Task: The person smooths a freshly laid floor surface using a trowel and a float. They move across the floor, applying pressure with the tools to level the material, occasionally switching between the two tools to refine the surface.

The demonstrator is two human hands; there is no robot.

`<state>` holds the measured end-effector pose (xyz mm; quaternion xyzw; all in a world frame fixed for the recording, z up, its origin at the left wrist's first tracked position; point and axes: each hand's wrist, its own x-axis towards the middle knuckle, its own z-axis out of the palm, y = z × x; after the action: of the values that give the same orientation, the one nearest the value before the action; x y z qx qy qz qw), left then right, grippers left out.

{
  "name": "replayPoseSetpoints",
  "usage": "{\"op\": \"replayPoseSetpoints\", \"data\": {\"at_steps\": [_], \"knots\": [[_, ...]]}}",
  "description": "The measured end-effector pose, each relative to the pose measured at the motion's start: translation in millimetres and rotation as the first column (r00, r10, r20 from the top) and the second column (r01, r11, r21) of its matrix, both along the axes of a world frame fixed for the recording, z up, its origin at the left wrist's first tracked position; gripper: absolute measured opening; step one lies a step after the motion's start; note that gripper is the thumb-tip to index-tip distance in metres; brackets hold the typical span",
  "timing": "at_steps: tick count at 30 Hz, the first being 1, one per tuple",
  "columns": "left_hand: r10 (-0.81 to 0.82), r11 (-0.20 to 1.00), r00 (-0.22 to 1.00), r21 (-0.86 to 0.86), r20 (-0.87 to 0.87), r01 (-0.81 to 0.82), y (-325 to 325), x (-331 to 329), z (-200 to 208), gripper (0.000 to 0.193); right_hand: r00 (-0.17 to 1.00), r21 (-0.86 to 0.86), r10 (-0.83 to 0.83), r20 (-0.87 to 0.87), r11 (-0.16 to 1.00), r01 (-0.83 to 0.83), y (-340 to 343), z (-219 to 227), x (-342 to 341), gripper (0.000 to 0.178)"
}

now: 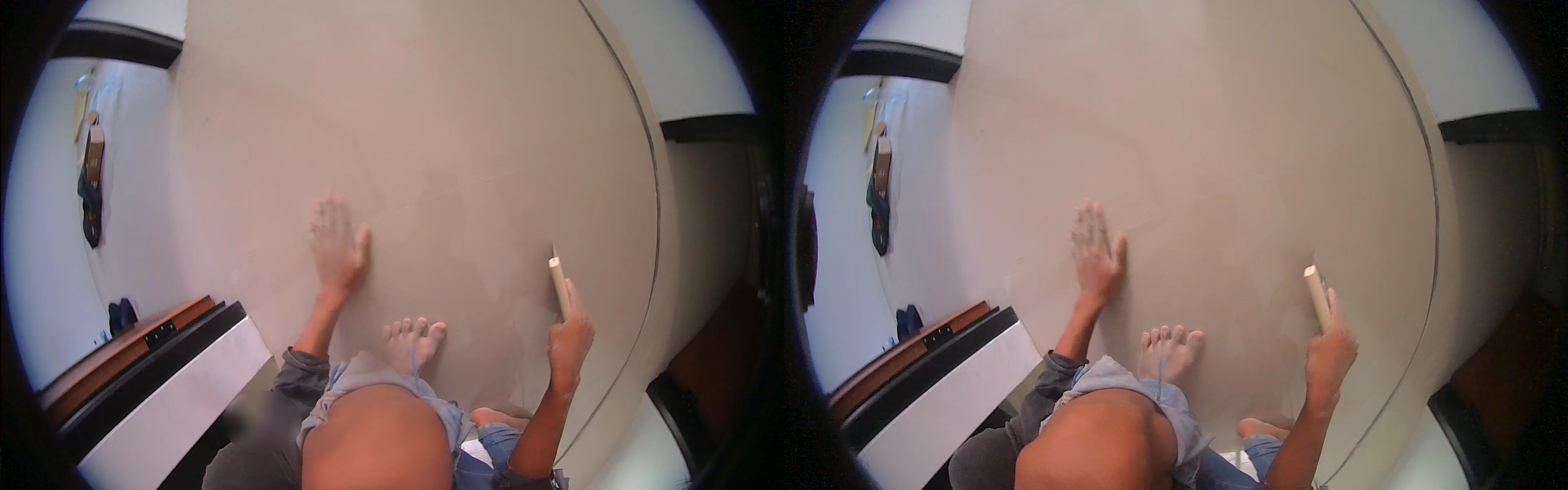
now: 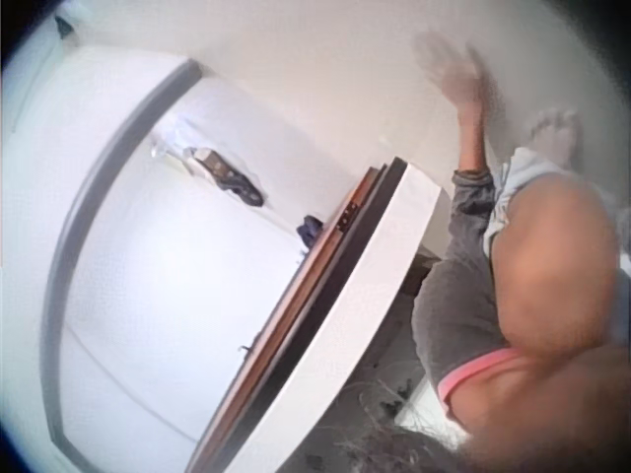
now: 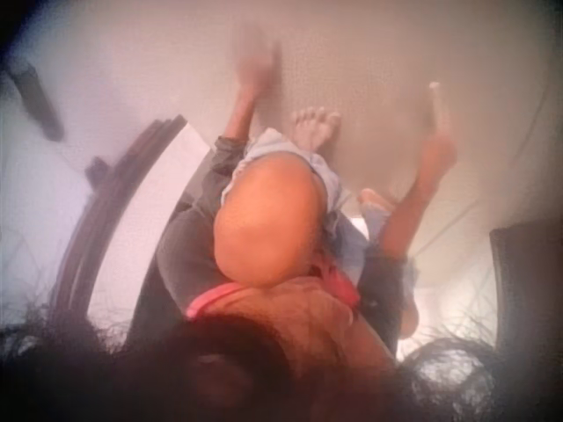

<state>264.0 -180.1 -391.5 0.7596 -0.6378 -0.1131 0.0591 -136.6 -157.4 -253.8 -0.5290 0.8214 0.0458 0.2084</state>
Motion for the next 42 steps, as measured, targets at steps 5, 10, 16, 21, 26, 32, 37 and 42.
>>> {"op": "replayPoseSetpoints", "data": {"at_steps": [5,10,16,21,26,32,37,42], "knots": [[0.213,0.967,0.975,-0.153,0.055,-0.203,-7.2,33.2,-15.0,0.075,0.974,-0.146,-0.114,0.194,0.979,0.143,-75.7,4.9,15.6,0.051],[-0.359,0.933,0.885,-0.131,-0.296,0.334,0.6,-100.2,-8.3,0.075,0.843,-0.291,0.139,0.520,0.956,0.023,-144.1,-27.1,79.9,0.052],[-0.409,0.912,0.845,-0.124,-0.343,0.391,-3.9,-111.1,-2.9,0.076,0.773,-0.335,0.189,0.606,0.942,0.032,-182.7,-34.6,88.4,0.057],[0.155,0.986,0.982,-0.037,-0.108,-0.160,52.7,31.0,-6.7,0.076,0.774,-0.389,0.329,0.542,0.914,-0.117,-186.9,-57.0,77.9,0.072],[0.526,0.846,0.850,-0.127,0.038,-0.518,135.4,108.4,-10.8,0.072,0.670,-0.336,0.437,0.600,0.898,-0.285,-121.7,-90.3,201.7,0.087],[0.631,0.771,0.776,-0.127,0.023,-0.624,160.9,88.6,-4.7,0.071,0.545,-0.184,0.603,0.583,0.751,-0.634,-104.5,-81.2,286.2,0.088],[0.657,0.742,0.753,-0.141,-0.037,-0.655,155.4,91.5,7.8,0.068,0.612,-0.264,0.549,0.569,0.827,-0.497,-140.8,-60.6,294.9,0.103],[0.649,0.649,0.686,-0.232,-0.329,-0.725,166.4,95.2,3.6,0.070,0.455,-0.319,0.768,0.450,0.615,-0.721,-112.0,-61.6,369.5,0.111]]}}
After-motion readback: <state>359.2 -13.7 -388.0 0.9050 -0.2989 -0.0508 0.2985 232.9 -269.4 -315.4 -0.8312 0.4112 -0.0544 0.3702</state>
